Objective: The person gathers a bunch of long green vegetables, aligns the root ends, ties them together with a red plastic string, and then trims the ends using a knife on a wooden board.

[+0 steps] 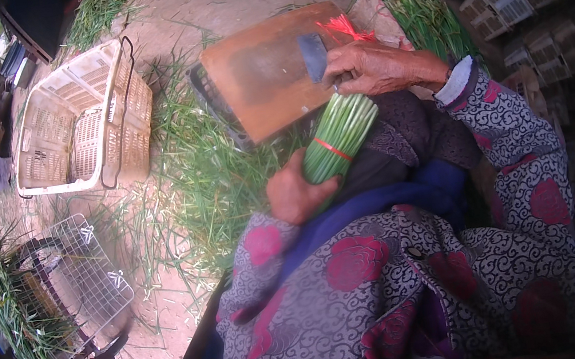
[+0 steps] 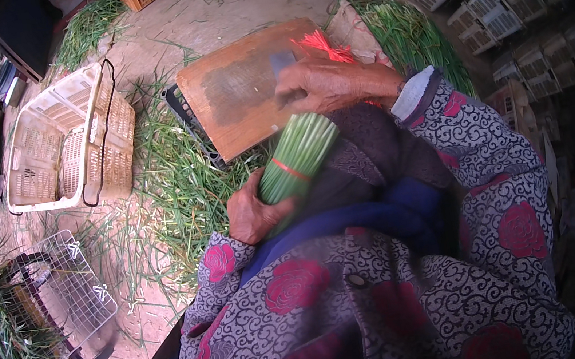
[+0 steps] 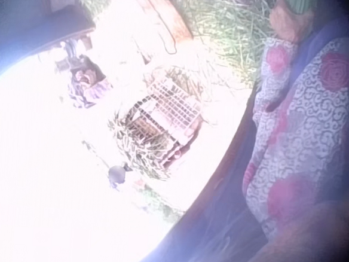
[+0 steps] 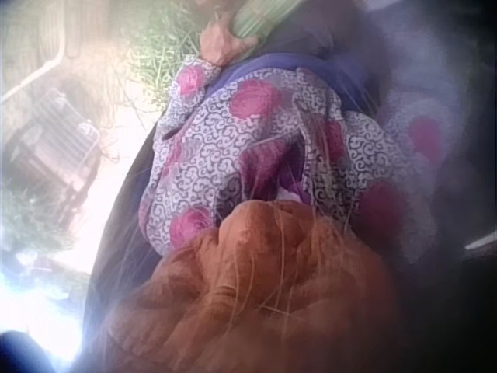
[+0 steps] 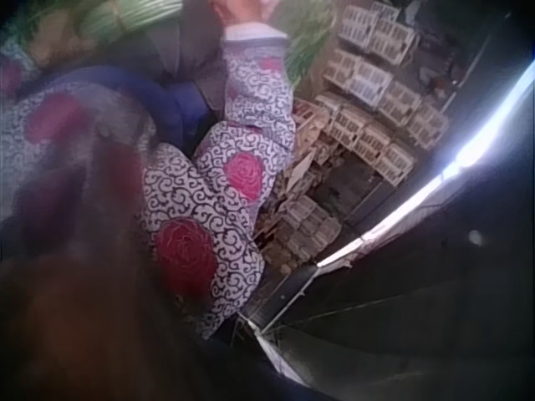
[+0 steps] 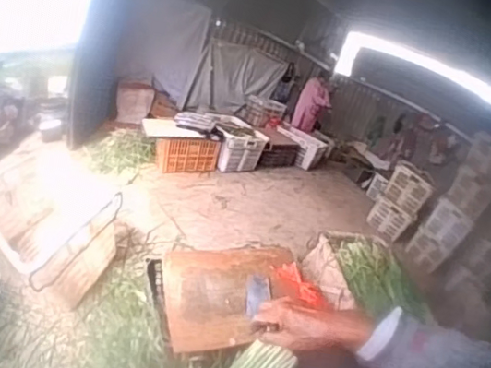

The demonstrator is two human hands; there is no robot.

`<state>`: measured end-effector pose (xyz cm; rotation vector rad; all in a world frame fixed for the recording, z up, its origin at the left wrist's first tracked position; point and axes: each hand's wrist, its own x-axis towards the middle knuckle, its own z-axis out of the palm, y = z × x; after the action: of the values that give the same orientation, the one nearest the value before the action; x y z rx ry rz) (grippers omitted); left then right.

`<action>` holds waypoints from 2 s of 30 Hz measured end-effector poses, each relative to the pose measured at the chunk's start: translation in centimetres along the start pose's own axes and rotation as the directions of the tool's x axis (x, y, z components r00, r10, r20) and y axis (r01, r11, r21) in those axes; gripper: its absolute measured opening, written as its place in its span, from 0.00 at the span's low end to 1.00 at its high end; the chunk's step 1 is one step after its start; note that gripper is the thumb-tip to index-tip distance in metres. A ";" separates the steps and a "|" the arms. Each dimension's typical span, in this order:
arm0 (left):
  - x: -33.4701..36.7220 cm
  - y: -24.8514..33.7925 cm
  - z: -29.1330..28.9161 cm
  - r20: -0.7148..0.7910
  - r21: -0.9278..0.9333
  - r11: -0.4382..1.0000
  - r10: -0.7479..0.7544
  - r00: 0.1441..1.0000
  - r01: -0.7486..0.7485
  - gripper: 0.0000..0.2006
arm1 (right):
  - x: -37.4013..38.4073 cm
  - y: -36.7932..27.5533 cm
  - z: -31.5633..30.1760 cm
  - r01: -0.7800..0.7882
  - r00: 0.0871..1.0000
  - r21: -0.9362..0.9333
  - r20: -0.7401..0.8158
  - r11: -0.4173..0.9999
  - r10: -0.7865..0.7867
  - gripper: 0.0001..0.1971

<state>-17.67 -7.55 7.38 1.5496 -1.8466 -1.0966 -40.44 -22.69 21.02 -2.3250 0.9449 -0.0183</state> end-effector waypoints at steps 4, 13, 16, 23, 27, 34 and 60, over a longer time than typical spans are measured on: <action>0.1 0.2 0.1 -0.014 -0.026 0.999 0.027 1.000 -0.027 0.39 | -0.4 0.5 0.6 0.137 0.990 -0.184 0.068 0.973 -0.126 0.08; 0.1 0.2 -0.1 -0.018 -0.049 0.998 0.026 1.000 -0.027 0.37 | -0.8 0.2 1.8 0.065 0.993 -0.147 -0.086 0.987 -0.078 0.09; 0.1 0.6 -0.3 -0.011 -0.052 0.998 0.021 1.000 -0.021 0.37 | -1.3 1.3 2.8 -0.045 0.978 -0.081 -0.208 0.996 0.027 0.08; 0.1 0.5 -0.1 -0.014 -0.051 0.998 0.021 1.000 -0.022 0.37 | -0.3 3.5 0.7 -0.190 0.868 0.378 -0.366 0.906 0.335 0.06; 0.1 0.4 -0.2 -0.007 -0.036 0.999 0.017 1.000 -0.017 0.37 | -0.2 1.8 0.2 -0.082 0.981 0.155 -0.160 0.985 0.107 0.06; 0.0 0.6 -0.2 -0.006 -0.008 1.000 0.012 1.000 -0.013 0.37 | 0.6 -0.1 1.5 0.145 0.988 -0.186 0.085 0.972 -0.131 0.10; 0.0 0.8 -1.1 0.017 -0.117 0.992 -0.039 0.999 0.041 0.38 | 0.9 4.3 0.3 -0.229 0.881 0.049 -0.415 0.972 0.229 0.13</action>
<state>-17.26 -7.79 8.61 1.5209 -1.7344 -1.2149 -42.34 -25.46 18.22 -2.2351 1.4272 -0.4358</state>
